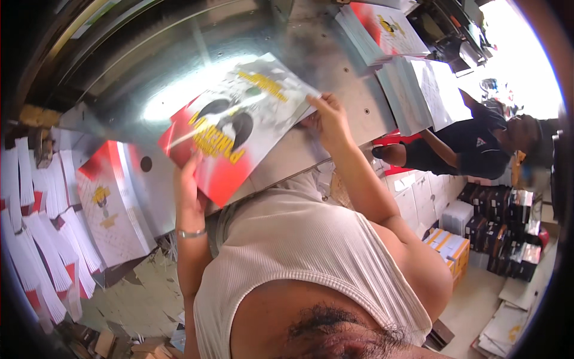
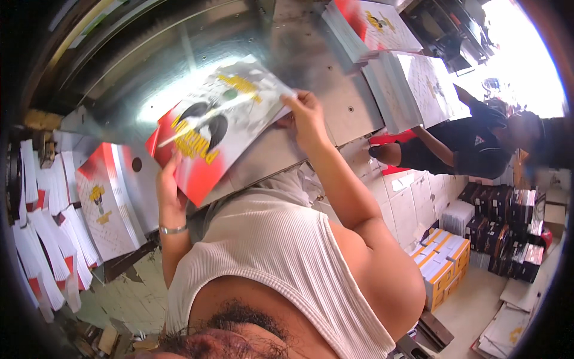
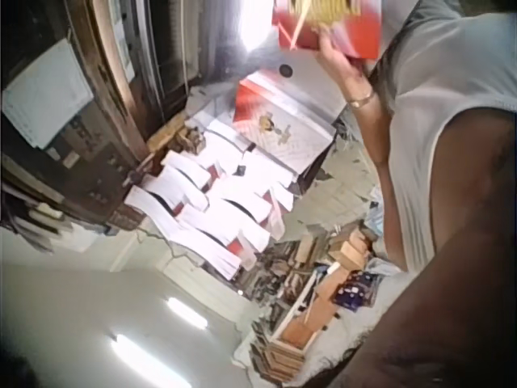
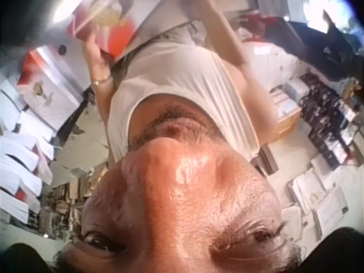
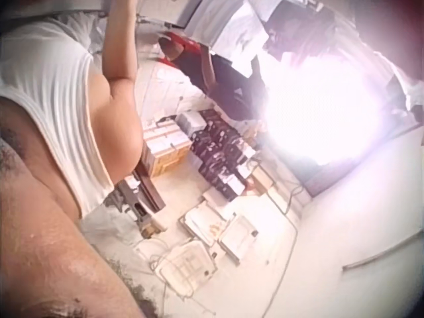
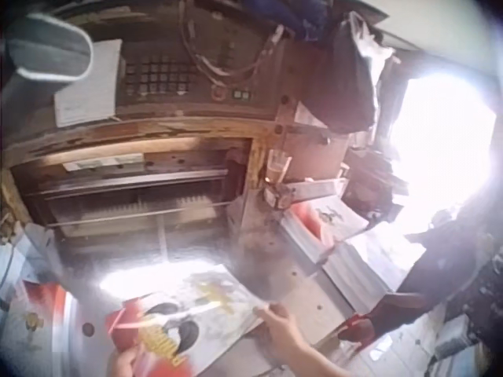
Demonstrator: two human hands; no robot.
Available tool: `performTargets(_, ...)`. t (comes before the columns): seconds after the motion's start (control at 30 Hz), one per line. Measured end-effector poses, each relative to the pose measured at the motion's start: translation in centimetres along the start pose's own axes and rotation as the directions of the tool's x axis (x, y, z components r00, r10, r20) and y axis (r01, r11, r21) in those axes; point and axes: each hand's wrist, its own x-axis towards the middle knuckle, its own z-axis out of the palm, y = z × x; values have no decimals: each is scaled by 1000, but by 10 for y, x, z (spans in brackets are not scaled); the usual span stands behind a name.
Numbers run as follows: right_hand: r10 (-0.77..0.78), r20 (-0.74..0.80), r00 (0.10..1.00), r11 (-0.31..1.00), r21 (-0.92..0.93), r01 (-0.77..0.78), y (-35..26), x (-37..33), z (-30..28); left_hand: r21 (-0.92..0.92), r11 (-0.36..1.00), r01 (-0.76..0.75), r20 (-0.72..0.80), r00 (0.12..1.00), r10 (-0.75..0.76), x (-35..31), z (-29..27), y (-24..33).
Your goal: The person aligns and trims stacks of books using a paper cutting machine, gathers and stacks the cut books, and clears paper trimmings from the table by hand.
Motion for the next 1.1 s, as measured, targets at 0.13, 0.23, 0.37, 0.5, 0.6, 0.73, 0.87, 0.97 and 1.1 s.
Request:
performTargets(0.13, -70, 219, 973, 628, -748, 214, -48, 33, -39, 205, 977, -62, -98, 992, 84, 10, -19, 3)
performTargets(0.23, -399, 295, 868, -21, -950, 313, -102, 112, -71, 204, 977, -57, -151, 984, 89, 26, -31, 7)
performTargets(0.37, -511, 347, 786, -230, -937, 264, -163, 222, -123, 42, 999, 23, -178, 984, -15, 33, -31, 10)
performTargets(0.5, -535, 284, 796, -376, -924, 77, -182, 281, -86, 11, 998, 56, -230, 972, -52, 39, -24, 16)
performTargets(0.6, -434, 222, 873, -407, -913, 30, -189, 308, -61, -29, 997, 70, -239, 968, -75, 42, -27, 14)
performTargets(0.73, -348, 243, 906, -519, -855, 30, -187, 324, -51, -54, 997, 59, -206, 976, -69, 46, -27, 11)
performTargets(0.87, -371, 318, 873, -555, -829, 67, -184, 329, -25, -73, 997, -6, -234, 972, -11, 50, -12, 20)
performTargets(0.97, -346, 382, 857, -611, -785, 104, -181, 328, -17, -83, 997, 2, -198, 980, -18, 54, -18, 20)
performTargets(1.1, -386, 489, 782, -640, -753, 155, -171, 323, -36, -59, 998, -6, -192, 981, -5, 49, -17, 18)
